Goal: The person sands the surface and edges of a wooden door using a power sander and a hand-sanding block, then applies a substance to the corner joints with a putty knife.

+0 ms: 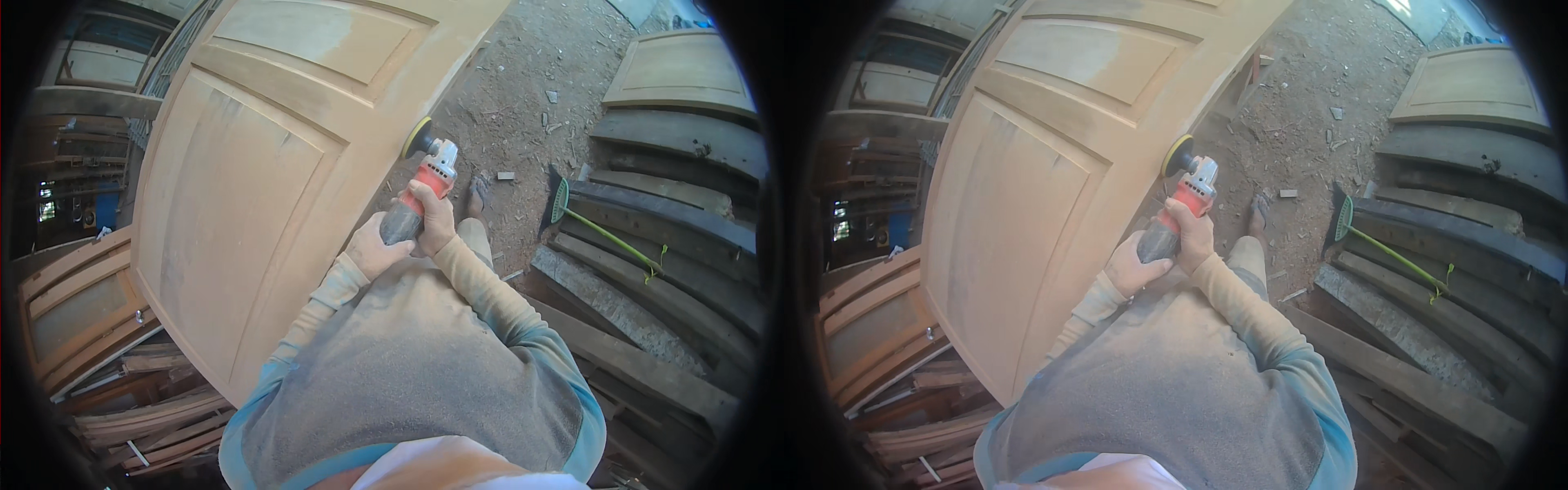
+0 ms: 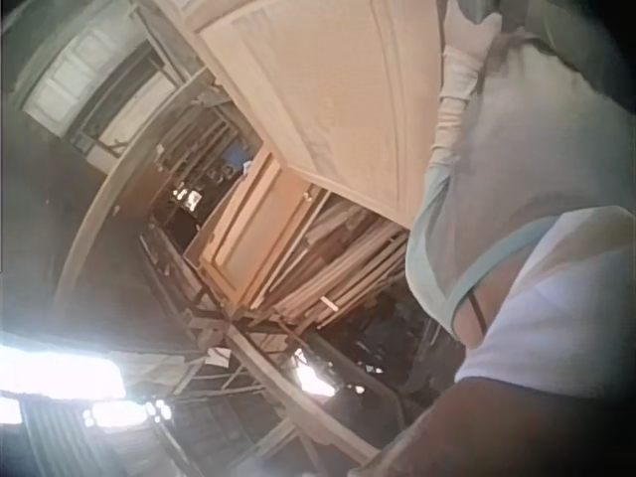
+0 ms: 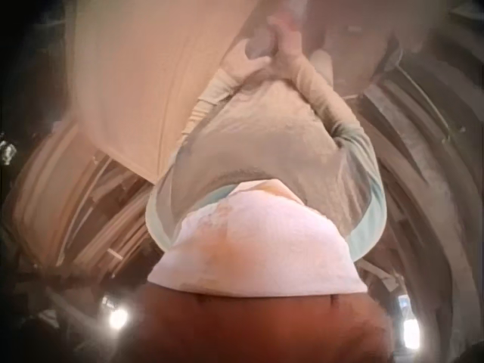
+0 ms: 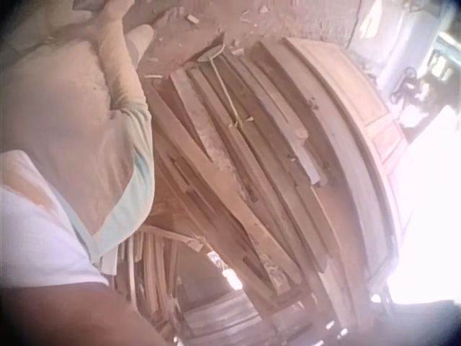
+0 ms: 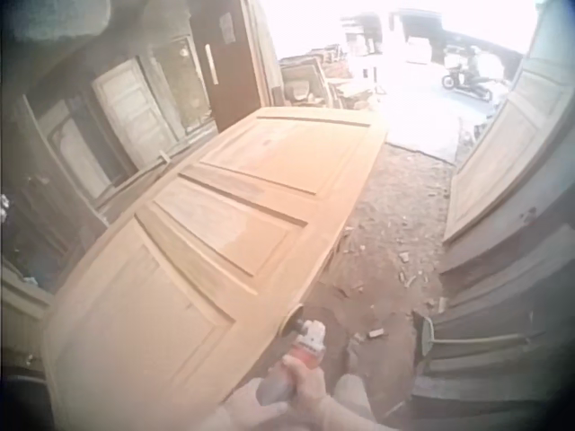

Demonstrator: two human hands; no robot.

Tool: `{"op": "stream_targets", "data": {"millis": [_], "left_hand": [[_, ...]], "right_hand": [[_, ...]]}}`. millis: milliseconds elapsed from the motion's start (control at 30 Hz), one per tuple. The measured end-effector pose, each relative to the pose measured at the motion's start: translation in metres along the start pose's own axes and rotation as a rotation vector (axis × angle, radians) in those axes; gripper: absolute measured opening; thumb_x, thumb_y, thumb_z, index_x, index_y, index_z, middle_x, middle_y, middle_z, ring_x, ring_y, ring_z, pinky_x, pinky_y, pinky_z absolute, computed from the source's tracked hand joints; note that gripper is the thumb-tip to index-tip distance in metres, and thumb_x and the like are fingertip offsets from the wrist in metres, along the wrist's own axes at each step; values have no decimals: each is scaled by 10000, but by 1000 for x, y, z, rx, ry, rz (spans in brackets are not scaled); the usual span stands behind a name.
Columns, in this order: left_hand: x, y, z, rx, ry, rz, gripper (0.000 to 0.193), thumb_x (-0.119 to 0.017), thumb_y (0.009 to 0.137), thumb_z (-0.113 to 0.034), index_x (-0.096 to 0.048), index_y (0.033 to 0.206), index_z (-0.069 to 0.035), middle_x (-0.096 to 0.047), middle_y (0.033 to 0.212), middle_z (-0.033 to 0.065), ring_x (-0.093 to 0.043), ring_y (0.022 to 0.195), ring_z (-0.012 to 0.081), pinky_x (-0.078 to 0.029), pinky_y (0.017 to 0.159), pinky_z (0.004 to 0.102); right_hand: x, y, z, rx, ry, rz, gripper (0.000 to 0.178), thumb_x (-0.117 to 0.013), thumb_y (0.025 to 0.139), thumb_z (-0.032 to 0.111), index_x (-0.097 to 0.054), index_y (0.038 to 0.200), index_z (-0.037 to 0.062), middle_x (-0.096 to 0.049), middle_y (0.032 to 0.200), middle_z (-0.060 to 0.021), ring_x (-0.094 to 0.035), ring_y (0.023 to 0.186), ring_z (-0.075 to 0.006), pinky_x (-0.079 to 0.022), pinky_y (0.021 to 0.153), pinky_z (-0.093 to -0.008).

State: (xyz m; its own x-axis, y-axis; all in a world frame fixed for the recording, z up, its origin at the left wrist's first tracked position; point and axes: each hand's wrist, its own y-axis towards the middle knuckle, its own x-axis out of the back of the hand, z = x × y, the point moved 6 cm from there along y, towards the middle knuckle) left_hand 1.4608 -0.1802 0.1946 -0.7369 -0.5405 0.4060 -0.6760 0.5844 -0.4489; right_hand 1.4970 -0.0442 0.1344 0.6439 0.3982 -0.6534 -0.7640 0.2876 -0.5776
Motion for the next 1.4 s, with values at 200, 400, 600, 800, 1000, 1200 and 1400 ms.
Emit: {"op": "stream_targets", "data": {"millis": [200, 400, 600, 800, 1000, 1200, 1400], "left_hand": [[-21, 104, -61, -2, 53, -28, 623, -836, 811, -334, -598, 1249, 39, -686, 1140, 187, -673, 1077, 276, -522, 961, 397], [-37, 232, -138, -63, 142, -101, 635, -843, 804, -359, -603, 1239, 36, -698, 1117, 197, -689, 1052, 304, -537, 934, 411], [-32, 217, -143, -56, 97, -42, 680, -838, 806, -379, -579, 1262, 53, -693, 1131, 228, -693, 1082, 315, -536, 945, 425], [-29, 161, -93, 47, 158, 33, 660, -832, 815, -351, -573, 1262, 59, -686, 1154, 215, -685, 1089, 296, -528, 966, 417], [-29, 179, -95, 30, -82, 133, 602, -847, 807, -306, -605, 1221, 58, -707, 1113, 154, -688, 1049, 236, -543, 935, 377], [-40, 215, -109, -9, -5, 68, 606, -848, 800, -329, -618, 1204, 61, -713, 1090, 170, -701, 1023, 248, -555, 905, 379], [-52, 306, -177, 15, 50, 27, 636, -849, 785, -377, -629, 1194, 58, -715, 1088, 202, -709, 1022, 284, -551, 908, 386]], "right_hand": [[9, 82, 101, 26, -56, 22, 360, -758, 889, 266, -582, 1105, 38, -673, 944, -115, -716, 880, -264, -598, 825, -419], [13, 176, 221, 52, -69, 38, 419, -767, 890, 289, -565, 1144, 25, -675, 975, -136, -724, 865, -279, -615, 824, -434], [9, 158, 216, 53, -69, 11, 435, -769, 889, 276, -559, 1171, 20, -672, 990, -129, -719, 893, -282, -612, 844, -441], [7, 107, 154, 37, -83, 3, 414, -764, 888, 253, -559, 1180, 44, -658, 993, -120, -708, 921, -273, -593, 859, -437], [2, 110, 159, 7, -54, -50, 395, -780, 877, 240, -589, 1150, 28, -670, 967, -103, -711, 870, -250, -602, 804, -411], [15, 143, 191, 15, -59, -66, 411, -794, 866, 229, -592, 1155, 18, -678, 959, -105, -715, 854, -248, -602, 791, -405], [14, 209, 287, 82, -115, -55, 444, -786, 865, 260, -584, 1177, 16, -673, 954, -114, -718, 835, -256, -607, 772, -409]]}}
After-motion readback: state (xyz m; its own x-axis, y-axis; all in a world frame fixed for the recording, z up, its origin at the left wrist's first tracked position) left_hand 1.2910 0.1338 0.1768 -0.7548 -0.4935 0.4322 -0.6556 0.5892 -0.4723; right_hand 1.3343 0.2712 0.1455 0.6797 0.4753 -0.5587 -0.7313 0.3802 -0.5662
